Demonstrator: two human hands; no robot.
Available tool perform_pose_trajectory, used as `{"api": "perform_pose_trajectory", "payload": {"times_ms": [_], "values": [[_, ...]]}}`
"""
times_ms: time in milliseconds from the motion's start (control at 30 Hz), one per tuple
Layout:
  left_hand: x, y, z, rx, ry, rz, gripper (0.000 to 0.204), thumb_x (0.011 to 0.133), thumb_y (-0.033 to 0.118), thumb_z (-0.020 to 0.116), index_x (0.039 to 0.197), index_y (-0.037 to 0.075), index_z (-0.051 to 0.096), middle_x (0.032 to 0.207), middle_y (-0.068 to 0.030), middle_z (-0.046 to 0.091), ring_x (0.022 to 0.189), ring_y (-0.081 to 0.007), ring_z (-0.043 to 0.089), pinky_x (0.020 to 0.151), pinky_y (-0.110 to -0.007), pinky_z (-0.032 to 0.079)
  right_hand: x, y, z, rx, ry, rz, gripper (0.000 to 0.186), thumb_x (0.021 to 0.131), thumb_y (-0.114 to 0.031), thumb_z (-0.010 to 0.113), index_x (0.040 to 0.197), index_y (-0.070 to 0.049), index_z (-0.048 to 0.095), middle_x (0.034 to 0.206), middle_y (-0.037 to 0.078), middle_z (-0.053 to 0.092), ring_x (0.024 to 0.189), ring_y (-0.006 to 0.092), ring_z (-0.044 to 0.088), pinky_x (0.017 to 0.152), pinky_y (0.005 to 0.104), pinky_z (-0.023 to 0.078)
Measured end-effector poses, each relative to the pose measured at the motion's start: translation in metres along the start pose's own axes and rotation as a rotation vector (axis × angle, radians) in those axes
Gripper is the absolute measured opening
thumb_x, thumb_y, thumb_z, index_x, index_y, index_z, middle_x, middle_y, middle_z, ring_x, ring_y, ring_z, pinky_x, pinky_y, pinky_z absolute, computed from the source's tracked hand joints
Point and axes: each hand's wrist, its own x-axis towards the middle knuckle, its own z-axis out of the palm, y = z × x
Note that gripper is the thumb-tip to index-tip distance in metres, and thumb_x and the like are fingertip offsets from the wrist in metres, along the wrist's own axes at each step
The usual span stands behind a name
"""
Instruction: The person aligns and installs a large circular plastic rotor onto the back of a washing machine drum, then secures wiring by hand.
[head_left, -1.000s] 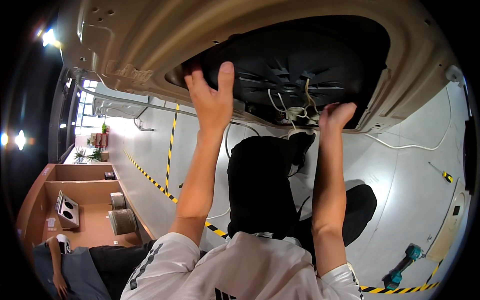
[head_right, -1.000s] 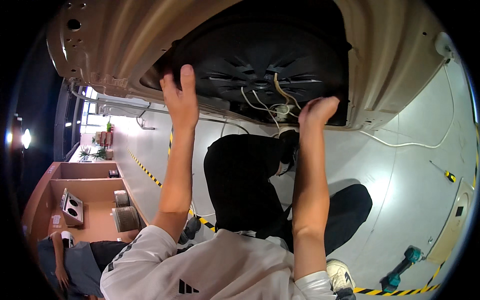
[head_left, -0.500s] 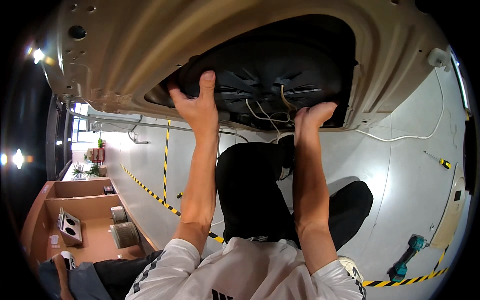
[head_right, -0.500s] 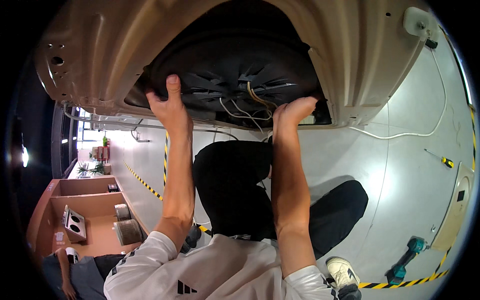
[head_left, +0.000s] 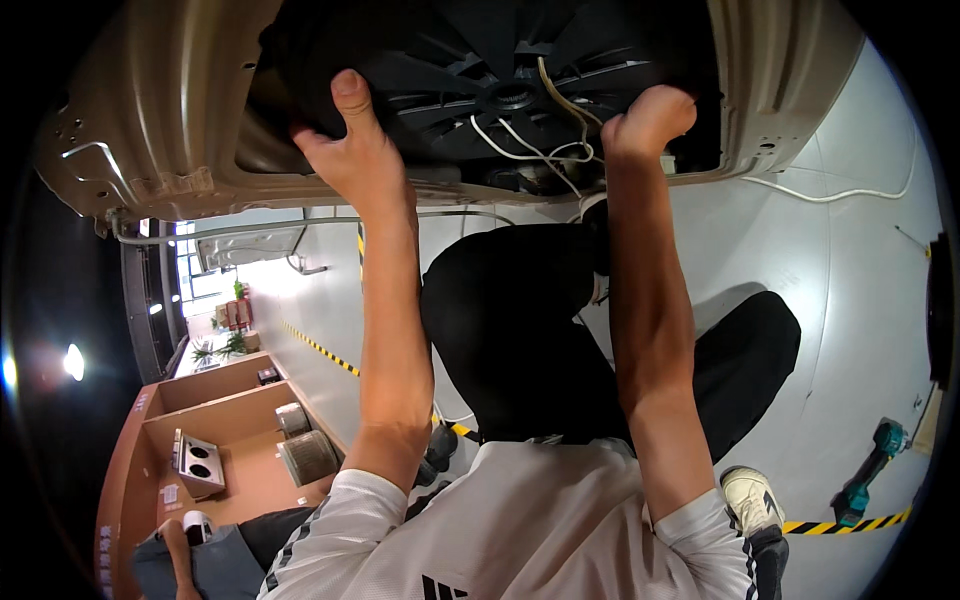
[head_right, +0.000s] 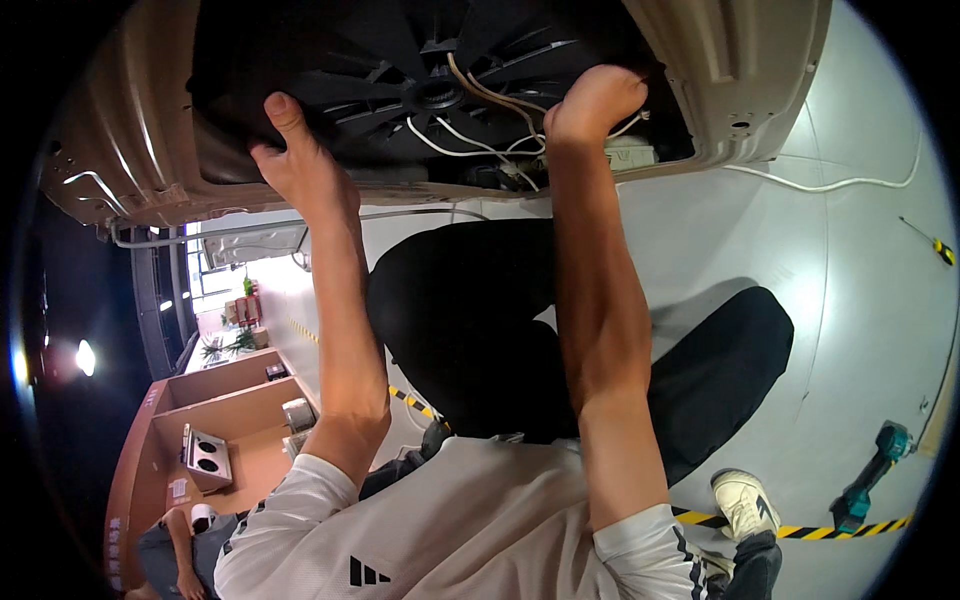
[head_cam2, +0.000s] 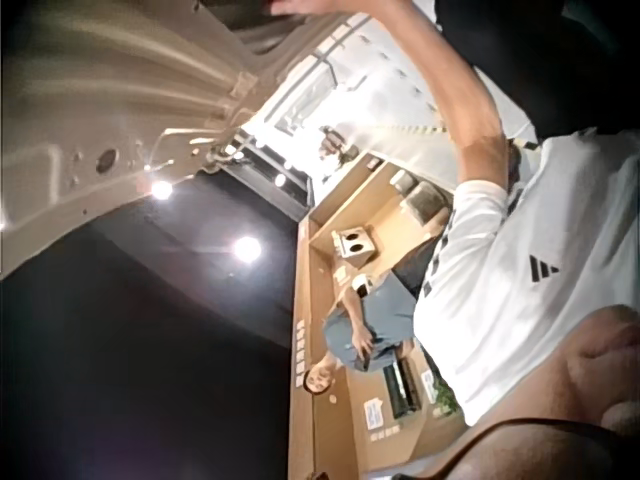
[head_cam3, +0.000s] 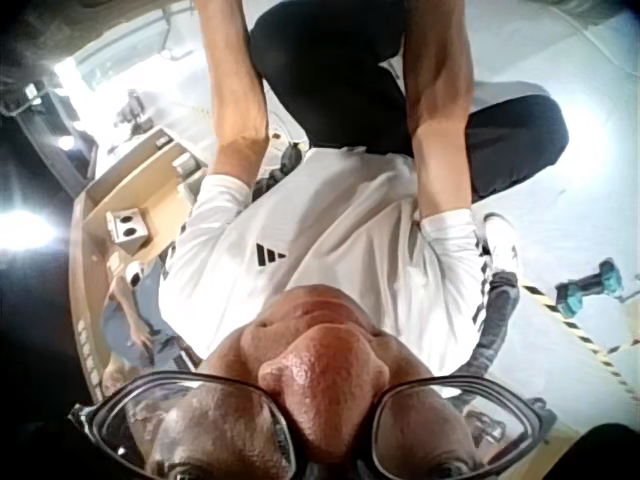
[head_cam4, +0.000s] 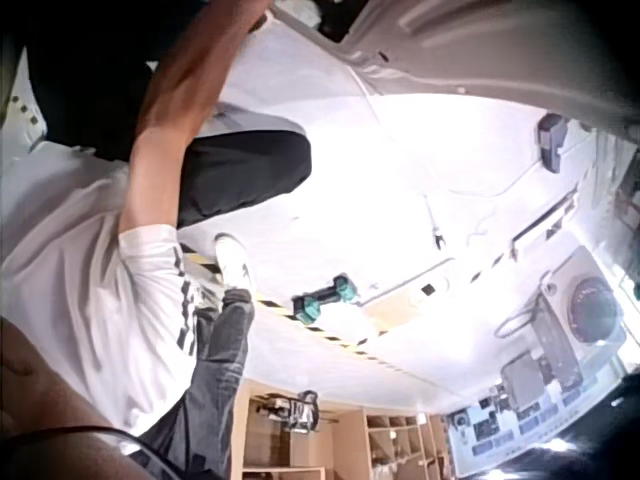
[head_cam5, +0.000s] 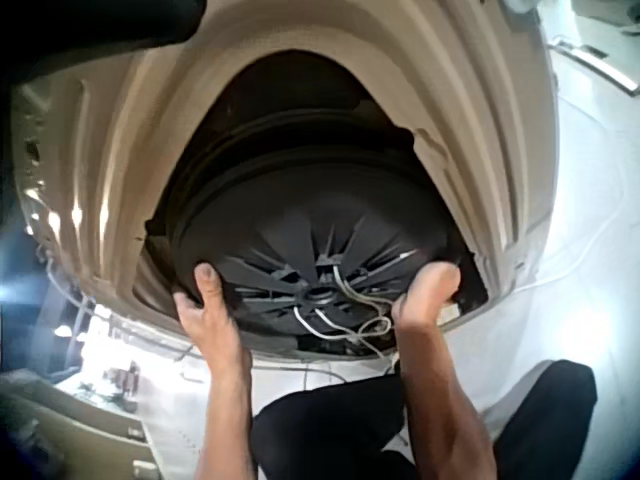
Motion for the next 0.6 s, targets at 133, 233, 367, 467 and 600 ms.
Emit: {"api": "perform_pose_trajectory", "payload": {"times_ms": [133, 233, 367, 467, 600], "values": [[0.002, 0.01, 0.0, -0.087, -0.023, -0.098, 0.087, 0.072, 0.051, 0.075, 0.119, -0.013, 0.039, 0.113, -0.017, 0.051, 0.101, -0.0216, 0.048, 0.093, -0.029, 0.037, 0.008, 0.01, -0.008, 0.024, -0.076, -0.084, 0.036, 0.089, -0.033, 0.042, 0.101, -0.001, 0.054, 0.098, 0.003, 0.053, 0.083, 0.0184, 0.045, 0.075, 0.0253, 0.039], [-0.001, 0.017, 0.001, -0.111, -0.004, -0.105, 0.083, 0.072, 0.048, 0.076, 0.115, -0.012, 0.04, 0.109, -0.0155, 0.052, 0.097, -0.0204, 0.049, 0.089, -0.029, 0.039, 0.004, 0.01, -0.011, 0.03, -0.048, -0.047, 0.042, 0.09, -0.034, 0.043, 0.108, 0.002, 0.053, 0.104, 0.006, 0.054, 0.086, 0.0201, 0.047, 0.079, 0.0261, 0.039], [-0.001, 0.019, 0.001, -0.16, -0.052, -0.107, 0.086, 0.071, 0.05, 0.076, 0.116, -0.013, 0.039, 0.111, -0.0164, 0.051, 0.099, -0.0211, 0.049, 0.09, -0.029, 0.039, 0.0, 0.004, -0.004, -0.034, -0.035, -0.054, 0.044, 0.09, -0.03, 0.04, 0.117, 0.004, 0.049, 0.113, 0.009, 0.053, 0.092, 0.0205, 0.046, 0.085, 0.0274, 0.038], [0.002, 0.008, 0.002, -0.067, -0.015, 0.02, 0.082, 0.071, 0.056, 0.072, 0.108, -0.01, 0.043, 0.108, -0.0178, 0.052, 0.094, -0.0215, 0.052, 0.082, -0.03, 0.045, 0.01, 0.009, -0.008, -0.023, -0.096, -0.098, 0.043, 0.091, -0.028, 0.039, 0.119, 0.003, 0.046, 0.116, 0.01, 0.052, 0.095, 0.0203, 0.045, 0.088, 0.0285, 0.037], [0.0, 0.01, -0.002, -0.042, -0.053, -0.075, 0.085, 0.072, 0.056, 0.072, 0.109, -0.014, 0.04, 0.108, -0.0184, 0.051, 0.094, -0.0211, 0.051, 0.085, -0.028, 0.042, 0.005, 0.005, -0.011, -0.046, -0.136, -0.111, 0.041, 0.091, -0.028, 0.038, 0.118, 0.002, 0.047, 0.116, 0.011, 0.052, 0.096, 0.021, 0.046, 0.089, 0.0294, 0.036]]}}
